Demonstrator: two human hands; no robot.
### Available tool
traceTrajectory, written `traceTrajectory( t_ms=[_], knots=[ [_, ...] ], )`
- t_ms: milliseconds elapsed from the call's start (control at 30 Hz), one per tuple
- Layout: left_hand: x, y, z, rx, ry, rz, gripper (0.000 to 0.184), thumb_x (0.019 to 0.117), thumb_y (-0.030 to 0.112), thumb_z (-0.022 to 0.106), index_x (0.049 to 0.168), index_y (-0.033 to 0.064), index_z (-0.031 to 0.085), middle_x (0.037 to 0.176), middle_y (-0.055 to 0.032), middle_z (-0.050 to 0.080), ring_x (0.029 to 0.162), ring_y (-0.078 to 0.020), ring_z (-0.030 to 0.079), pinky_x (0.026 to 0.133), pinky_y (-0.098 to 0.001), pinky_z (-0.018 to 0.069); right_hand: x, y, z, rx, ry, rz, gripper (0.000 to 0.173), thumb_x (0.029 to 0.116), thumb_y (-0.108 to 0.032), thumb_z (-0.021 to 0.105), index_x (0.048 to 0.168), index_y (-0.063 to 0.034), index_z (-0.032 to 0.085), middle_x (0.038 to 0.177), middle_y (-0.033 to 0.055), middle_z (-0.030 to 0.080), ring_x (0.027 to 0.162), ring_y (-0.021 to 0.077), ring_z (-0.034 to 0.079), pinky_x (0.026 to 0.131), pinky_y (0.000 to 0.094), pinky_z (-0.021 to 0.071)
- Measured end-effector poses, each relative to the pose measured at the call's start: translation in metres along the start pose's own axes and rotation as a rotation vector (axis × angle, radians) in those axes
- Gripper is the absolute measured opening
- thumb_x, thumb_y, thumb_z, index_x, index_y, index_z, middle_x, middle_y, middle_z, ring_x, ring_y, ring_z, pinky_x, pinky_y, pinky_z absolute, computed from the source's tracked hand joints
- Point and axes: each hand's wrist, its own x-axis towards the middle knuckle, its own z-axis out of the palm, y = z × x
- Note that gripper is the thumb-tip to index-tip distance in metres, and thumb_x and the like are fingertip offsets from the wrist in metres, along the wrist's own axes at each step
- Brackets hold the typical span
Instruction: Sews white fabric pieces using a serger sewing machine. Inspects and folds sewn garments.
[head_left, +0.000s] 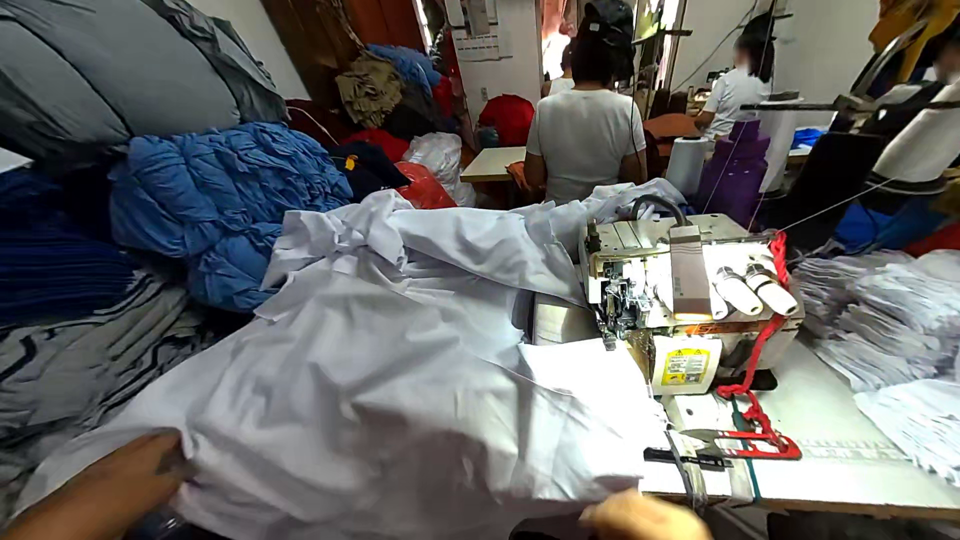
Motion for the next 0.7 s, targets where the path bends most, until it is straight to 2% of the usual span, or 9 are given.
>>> traceTrajectory(
  t_ms=[67, 133, 167, 233, 333, 400, 533, 633, 700],
  knots=[
    [-0.015, 0.044, -0.001, 0.036, 0.086, 0.144, 0.051, 0.0943, -0.001, 0.065, 0.140, -0.0170, 0.049, 0.144, -0.0453, 0.043, 0.139, -0.0615, 0.036, 0.111, -0.0758, 0.0243, 0.006, 0.008, -0.029, -0.102, 0.218, 0.155, 0.019, 0.0955, -0.001, 0.060, 0.105, 0.0058, 0.075, 0.093, 0.0168, 0.075, 0.086, 0.0220, 0.073, 0.082, 0.0337, 0.0597],
    [-0.028, 0.093, 0.018, -0.005, 0.342, 0.465, 0.042, 0.0906, 0.000, 0.068, 0.130, -0.0115, 0.062, 0.136, -0.0438, 0.052, 0.132, -0.0669, 0.042, 0.102, -0.0849, 0.0263, 0.007, 0.022, -0.039, -0.211, 0.356, 0.245, 0.022, 0.0989, -0.010, 0.058, 0.104, 0.0023, 0.076, 0.088, 0.0133, 0.073, 0.079, 0.0158, 0.070, 0.076, 0.0265, 0.0579],
    [-0.031, 0.119, 0.031, -0.034, 0.459, 0.642, 0.036, 0.0901, 0.003, 0.069, 0.125, -0.0088, 0.067, 0.133, -0.0396, 0.058, 0.128, -0.0649, 0.048, 0.100, -0.0832, 0.0324, 0.007, 0.030, -0.038, -0.252, 0.371, 0.267, 0.024, 0.0999, -0.017, 0.057, 0.102, -0.0020, 0.077, 0.088, 0.0100, 0.074, 0.078, 0.0131, 0.069, 0.074, 0.0246, 0.0568],
    [-0.042, 0.179, 0.056, -0.113, 0.567, 0.924, 0.034, 0.0923, 0.015, 0.061, 0.120, -0.0006, 0.073, 0.133, -0.0263, 0.065, 0.128, -0.0523, 0.056, 0.102, -0.0712, 0.0431, 0.007, 0.041, -0.030, -0.241, 0.343, 0.299, 0.026, 0.0997, -0.025, 0.058, 0.098, -0.0076, 0.077, 0.086, 0.0054, 0.074, 0.078, 0.0101, 0.070, 0.072, 0.0244, 0.0571],
    [-0.065, 0.260, 0.087, -0.233, 0.597, 1.213, 0.033, 0.0990, 0.022, 0.053, 0.118, 0.0082, 0.076, 0.129, -0.0144, 0.070, 0.128, -0.0372, 0.062, 0.106, -0.0588, 0.0477, 0.013, 0.049, -0.017, -0.171, 0.301, 0.326, 0.025, 0.0979, -0.026, 0.060, 0.095, -0.0071, 0.076, 0.084, 0.0051, 0.072, 0.075, 0.0129, 0.069, 0.069, 0.0304, 0.0580],
    [-0.070, 0.293, 0.101, -0.215, 0.605, 1.316, 0.032, 0.0997, 0.023, 0.053, 0.119, 0.0126, 0.075, 0.130, -0.0131, 0.070, 0.129, -0.0346, 0.062, 0.106, -0.0575, 0.0479, 0.016, 0.050, -0.013, -0.127, 0.333, 0.299, 0.022, 0.0952, -0.022, 0.061, 0.090, -0.0070, 0.075, 0.081, 0.0042, 0.072, 0.076, 0.0117, 0.069, 0.070, 0.0279, 0.0568],
    [-0.066, 0.315, 0.107, -0.153, 0.605, 1.333, 0.029, 0.0952, 0.025, 0.058, 0.116, 0.0174, 0.077, 0.135, -0.0203, 0.065, 0.133, -0.0414, 0.056, 0.107, -0.0633, 0.0442, 0.019, 0.038, -0.016, -0.121, 0.433, 0.165, 0.015, 0.0935, -0.017, 0.063, 0.090, -0.0081, 0.075, 0.081, 0.0047, 0.070, 0.075, 0.0080, 0.066, 0.070, 0.0180, 0.0534],
    [-0.065, 0.310, 0.098, -0.207, 0.501, 1.352, 0.025, 0.0976, 0.029, 0.057, 0.097, 0.0131, 0.076, 0.134, -0.0185, 0.066, 0.135, -0.0396, 0.056, 0.109, -0.0627, 0.0427, 0.016, 0.027, -0.017, -0.099, 0.399, 0.114, 0.012, 0.0915, -0.015, 0.064, 0.089, -0.0088, 0.075, 0.085, 0.0076, 0.071, 0.083, 0.0159, 0.068, 0.075, 0.0250, 0.0544],
    [-0.068, 0.302, 0.086, -0.293, 0.373, 1.383, 0.028, 0.1009, 0.029, 0.055, 0.087, 0.0113, 0.071, 0.133, -0.0146, 0.067, 0.136, -0.0317, 0.056, 0.112, -0.0570, 0.0421, 0.016, 0.021, -0.016, 0.020, 0.357, 0.116, 0.011, 0.0922, -0.011, 0.064, 0.090, -0.0047, 0.073, 0.095, 0.0123, 0.073, 0.093, 0.0212, 0.069, 0.083, 0.0312, 0.0547]
  ],
)
